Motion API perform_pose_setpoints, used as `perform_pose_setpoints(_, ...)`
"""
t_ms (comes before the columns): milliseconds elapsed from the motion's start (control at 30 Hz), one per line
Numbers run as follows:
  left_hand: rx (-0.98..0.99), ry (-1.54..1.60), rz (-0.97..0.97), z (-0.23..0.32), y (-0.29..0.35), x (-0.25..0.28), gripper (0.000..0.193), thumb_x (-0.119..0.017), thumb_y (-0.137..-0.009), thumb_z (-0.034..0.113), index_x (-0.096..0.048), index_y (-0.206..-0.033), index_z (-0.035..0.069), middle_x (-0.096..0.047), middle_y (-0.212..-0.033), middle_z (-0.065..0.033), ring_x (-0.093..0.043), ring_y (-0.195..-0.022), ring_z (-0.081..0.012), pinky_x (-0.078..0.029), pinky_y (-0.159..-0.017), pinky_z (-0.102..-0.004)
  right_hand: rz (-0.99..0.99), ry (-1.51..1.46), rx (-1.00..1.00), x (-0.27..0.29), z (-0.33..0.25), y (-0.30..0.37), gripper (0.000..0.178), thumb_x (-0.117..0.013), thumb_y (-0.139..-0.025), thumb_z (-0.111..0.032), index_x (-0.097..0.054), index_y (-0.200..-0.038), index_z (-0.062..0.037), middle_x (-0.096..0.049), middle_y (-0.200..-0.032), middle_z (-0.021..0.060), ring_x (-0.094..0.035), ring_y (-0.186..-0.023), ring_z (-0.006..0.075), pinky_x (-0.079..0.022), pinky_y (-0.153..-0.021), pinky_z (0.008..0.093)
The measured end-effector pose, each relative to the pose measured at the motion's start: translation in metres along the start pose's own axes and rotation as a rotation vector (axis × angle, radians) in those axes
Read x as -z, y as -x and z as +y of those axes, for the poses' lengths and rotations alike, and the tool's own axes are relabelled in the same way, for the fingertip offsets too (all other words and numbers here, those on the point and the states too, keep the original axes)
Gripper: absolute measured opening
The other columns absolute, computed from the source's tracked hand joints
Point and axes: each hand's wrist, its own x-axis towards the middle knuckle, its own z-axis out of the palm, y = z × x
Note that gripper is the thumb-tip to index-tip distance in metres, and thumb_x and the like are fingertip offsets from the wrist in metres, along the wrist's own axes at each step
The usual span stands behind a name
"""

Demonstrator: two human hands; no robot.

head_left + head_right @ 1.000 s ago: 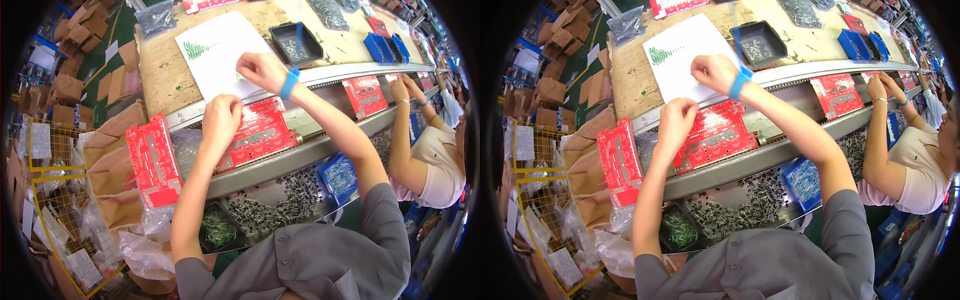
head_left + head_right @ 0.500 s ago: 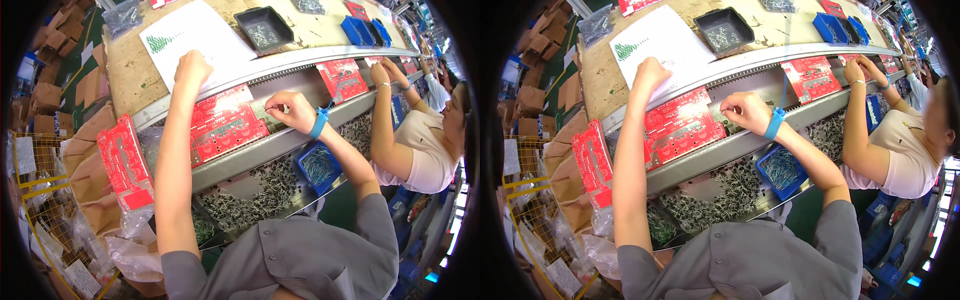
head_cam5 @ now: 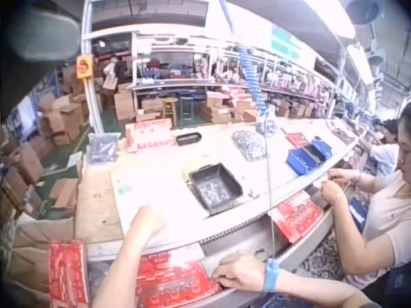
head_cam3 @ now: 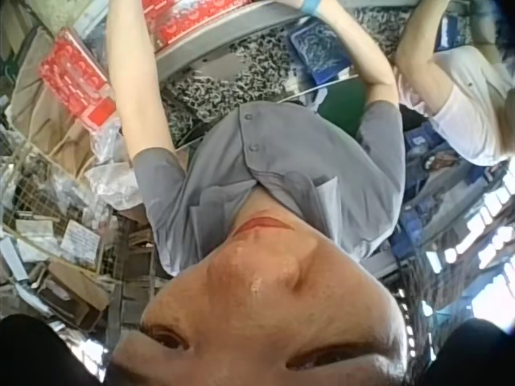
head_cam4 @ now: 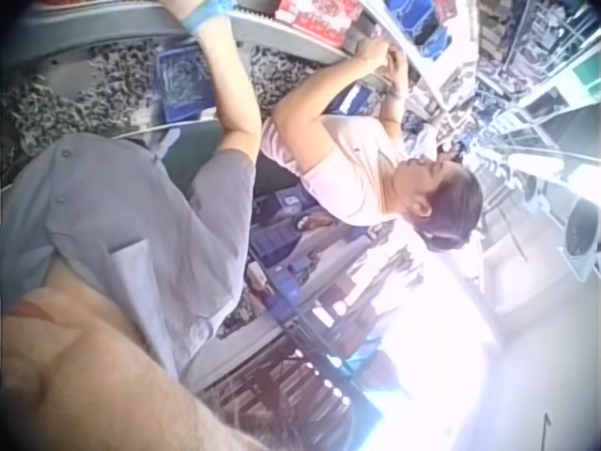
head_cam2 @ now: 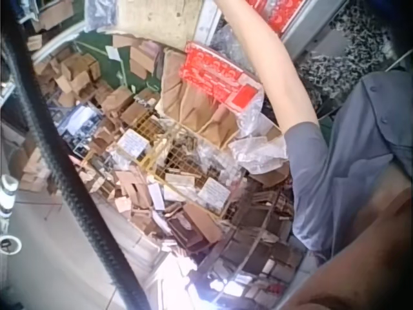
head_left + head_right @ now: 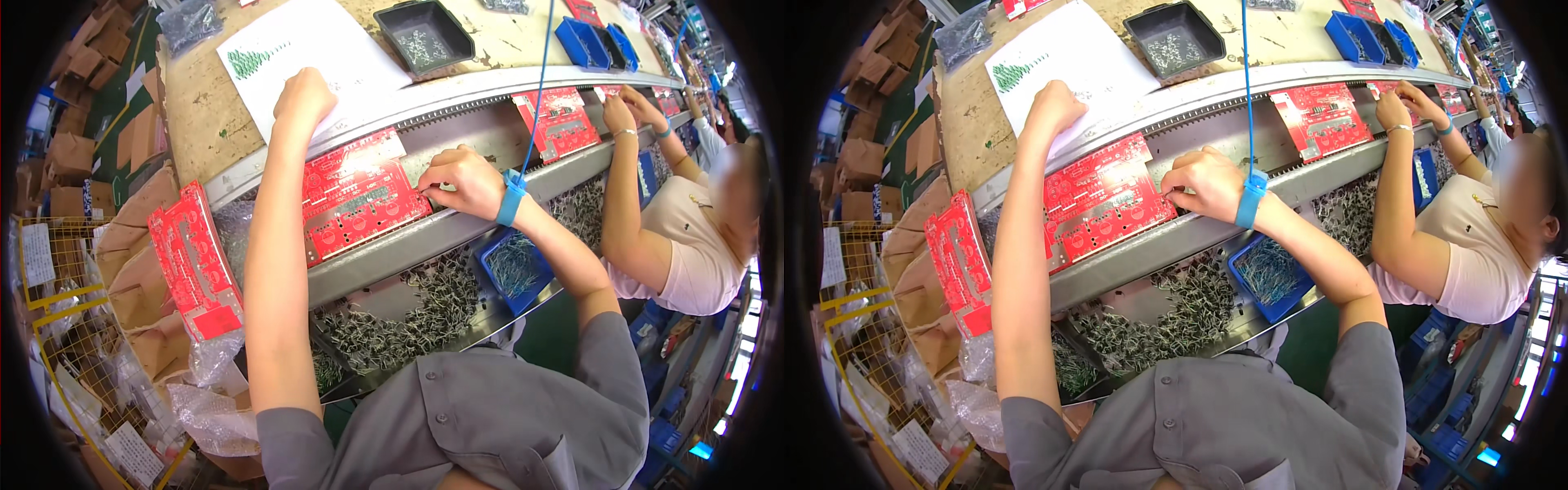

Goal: The person assembles circuit boards along an assembly line by taking electronic components from bins, inserting them into the boards by hand, and sliding the boards along the conveyor track.

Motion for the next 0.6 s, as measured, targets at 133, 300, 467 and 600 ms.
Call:
perform_pose_setpoints(133, -0.221, 0.037, 0.045, -0.022, 0.007, -0.003, 0.019, -0.067, -0.072, 0.018, -0.067, -0.072, -0.001, -0.065, -0.065, -0.0146, -0.064, -0.061, -0.0211, -0.051, -0.062, -0.0315, -0.025, 0.061, 0.028, -0.002, -0.002, 0.0, 0.008, -0.067, -0.073, -0.008, -0.067, -0.081, -0.0081, -0.062, -0.074, 0.0071, -0.061, -0.075, 0.0266, -0.046, -0.07, 0.0376)
perform_pose_setpoints(300, -0.329, 0.25, 0.102, -0.029, 0.026, -0.007, 0.014, -0.058, -0.073, 0.01, -0.068, -0.075, 0.0, -0.067, -0.078, -0.0209, -0.066, -0.077, -0.033, -0.052, -0.073, -0.0379, -0.03, 0.18, 0.037, -0.002, -0.009, 0.001, 0.008, -0.067, -0.073, -0.009, -0.068, -0.081, -0.0086, -0.061, -0.073, 0.0062, -0.06, -0.075, 0.0253, -0.045, -0.069, 0.0367)
perform_pose_setpoints(467, -0.386, 0.233, 0.166, -0.03, 0.032, -0.012, 0.014, -0.058, -0.075, 0.009, -0.068, -0.079, -0.001, -0.067, -0.083, -0.019, -0.066, -0.082, -0.0325, -0.051, -0.076, -0.0383, -0.083, 0.196, 0.017, 0.005, -0.017, -0.002, 0.007, -0.066, -0.076, -0.01, -0.068, -0.082, -0.0084, -0.061, -0.072, 0.0065, -0.06, -0.074, 0.026, -0.045, -0.069, 0.0381)
perform_pose_setpoints(600, -0.427, 0.218, 0.167, -0.034, 0.032, -0.013, 0.014, -0.061, -0.079, 0.008, -0.067, -0.086, -0.002, -0.068, -0.079, -0.0139, -0.065, -0.076, -0.0212, -0.05, -0.072, -0.0313, -0.019, 0.105, 0.048, 0.017, -0.015, -0.023, 0.009, -0.066, -0.078, -0.011, -0.068, -0.085, -0.0061, -0.062, -0.073, 0.0096, -0.061, -0.072, 0.028, -0.047, -0.067, 0.0385)
